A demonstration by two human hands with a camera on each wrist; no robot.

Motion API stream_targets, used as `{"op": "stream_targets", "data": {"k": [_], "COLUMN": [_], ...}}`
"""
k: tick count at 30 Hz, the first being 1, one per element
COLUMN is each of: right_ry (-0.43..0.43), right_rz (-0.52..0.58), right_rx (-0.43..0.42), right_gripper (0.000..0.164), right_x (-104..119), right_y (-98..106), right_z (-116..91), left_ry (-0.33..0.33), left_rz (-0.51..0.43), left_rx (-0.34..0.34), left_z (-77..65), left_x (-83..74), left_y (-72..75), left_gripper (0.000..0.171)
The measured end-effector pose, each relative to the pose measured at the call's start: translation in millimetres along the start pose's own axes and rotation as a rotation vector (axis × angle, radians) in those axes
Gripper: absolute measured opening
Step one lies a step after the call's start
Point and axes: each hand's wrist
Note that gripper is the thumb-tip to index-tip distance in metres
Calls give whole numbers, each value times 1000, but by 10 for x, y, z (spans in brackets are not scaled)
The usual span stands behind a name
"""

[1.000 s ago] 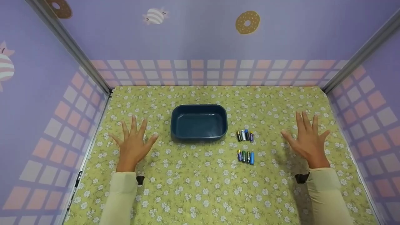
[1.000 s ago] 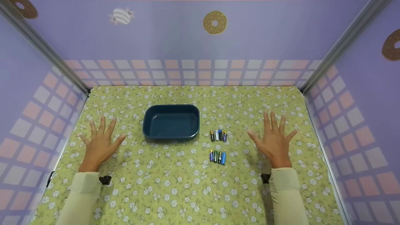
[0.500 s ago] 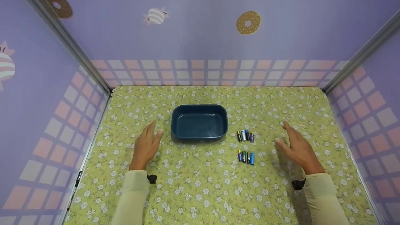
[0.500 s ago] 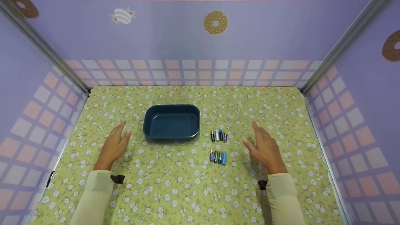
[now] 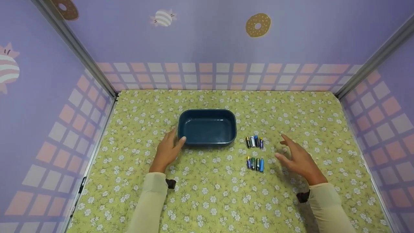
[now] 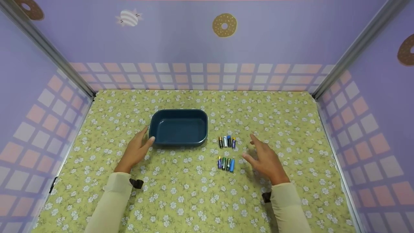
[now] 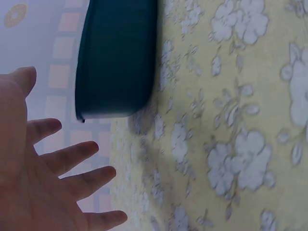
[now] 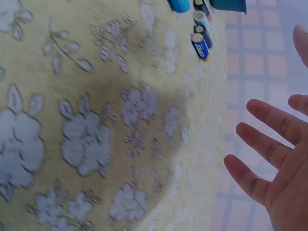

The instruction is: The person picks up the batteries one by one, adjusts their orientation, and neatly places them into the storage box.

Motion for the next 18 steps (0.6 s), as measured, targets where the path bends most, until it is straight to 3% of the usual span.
{"op": "stream_targets", "data": {"k": [6, 18], "right_ry": [9, 62], "right_rz": [26, 31], "right_rx": [30, 66], "right_gripper": [89, 86], "right_x": [17, 67], "right_y": [-114, -268], "right_z": [-20, -11], "left_ry": [-9, 31], "left_rz": [78, 101], "left_rx": [-42, -40], "left_z": [37, 20], "left_x": [33, 61], "left_y": [-100, -156], "left_gripper": [84, 78]}}
Point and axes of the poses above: each hand's wrist, its own z-axis towards the middle knuckle, its own y-axis out of the back of the hand, x = y × z, and after that the axes turned 10 degrees about -z, right-handed
